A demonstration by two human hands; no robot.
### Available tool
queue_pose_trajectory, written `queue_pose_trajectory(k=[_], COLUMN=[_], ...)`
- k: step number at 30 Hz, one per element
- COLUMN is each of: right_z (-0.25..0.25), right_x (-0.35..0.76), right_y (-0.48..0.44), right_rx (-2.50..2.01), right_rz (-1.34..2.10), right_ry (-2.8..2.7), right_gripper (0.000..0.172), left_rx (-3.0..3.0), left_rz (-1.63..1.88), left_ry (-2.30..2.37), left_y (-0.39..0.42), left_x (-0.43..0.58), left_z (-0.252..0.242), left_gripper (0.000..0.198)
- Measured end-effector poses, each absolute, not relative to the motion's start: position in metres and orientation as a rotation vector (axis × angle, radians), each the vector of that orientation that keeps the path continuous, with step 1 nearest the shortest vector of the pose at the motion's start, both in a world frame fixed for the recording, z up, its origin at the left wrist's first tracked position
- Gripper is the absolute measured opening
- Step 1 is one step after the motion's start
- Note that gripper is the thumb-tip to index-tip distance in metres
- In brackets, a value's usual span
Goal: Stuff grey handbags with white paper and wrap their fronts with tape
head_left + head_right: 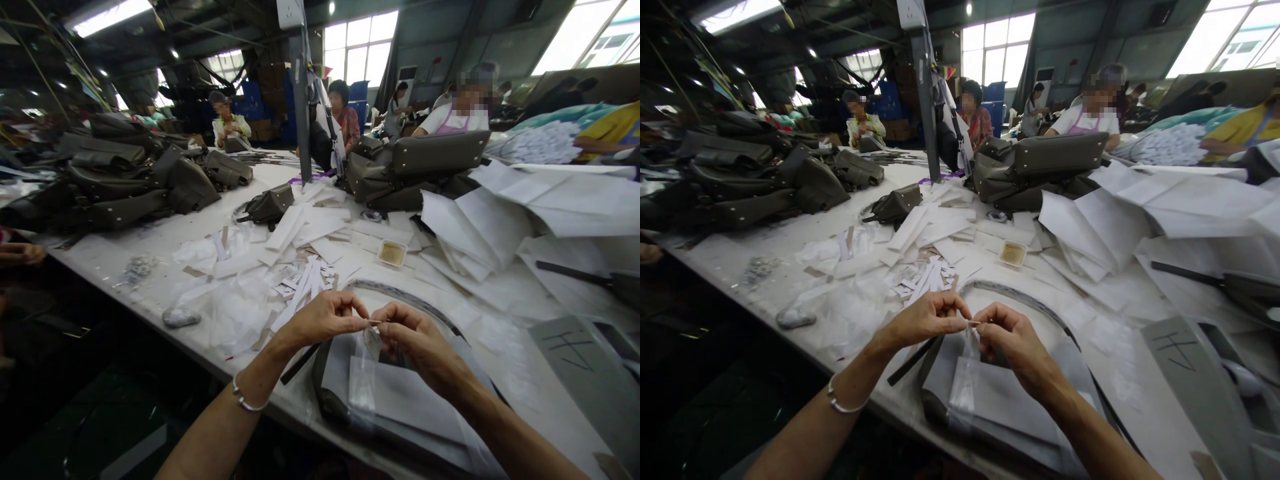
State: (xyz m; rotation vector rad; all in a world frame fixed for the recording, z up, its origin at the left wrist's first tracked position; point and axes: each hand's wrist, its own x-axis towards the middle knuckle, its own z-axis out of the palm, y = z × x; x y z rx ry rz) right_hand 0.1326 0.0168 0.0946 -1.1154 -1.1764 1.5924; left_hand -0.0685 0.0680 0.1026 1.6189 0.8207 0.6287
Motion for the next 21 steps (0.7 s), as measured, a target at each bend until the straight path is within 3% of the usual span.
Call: queue_pose_trajectory(k=[6,12,21], right_z=[0.096,0.104,0.103], right_x=[0.133,0.140,0.144], right_y=[0.021,0.018,0.007], right_rx=[-1.290,-1.300,-1.162], right_rz=[1.342,0.899,1.406], right_ry=[-1.324,-1.571,-1.323], right_gripper=[0.026,0.022,0.036], left_rx=[1.513,1.069,0.953], left_rz=[0.563,0.657,0.753], left_ry=[0.776,0.745,0.666], left_y=[0.059,0.049,0.047], left_x=[-0.059,-0.042,-0.040], left_z=[0.105,0.096,0.088], left_gripper=[0.024,0.023,0.021])
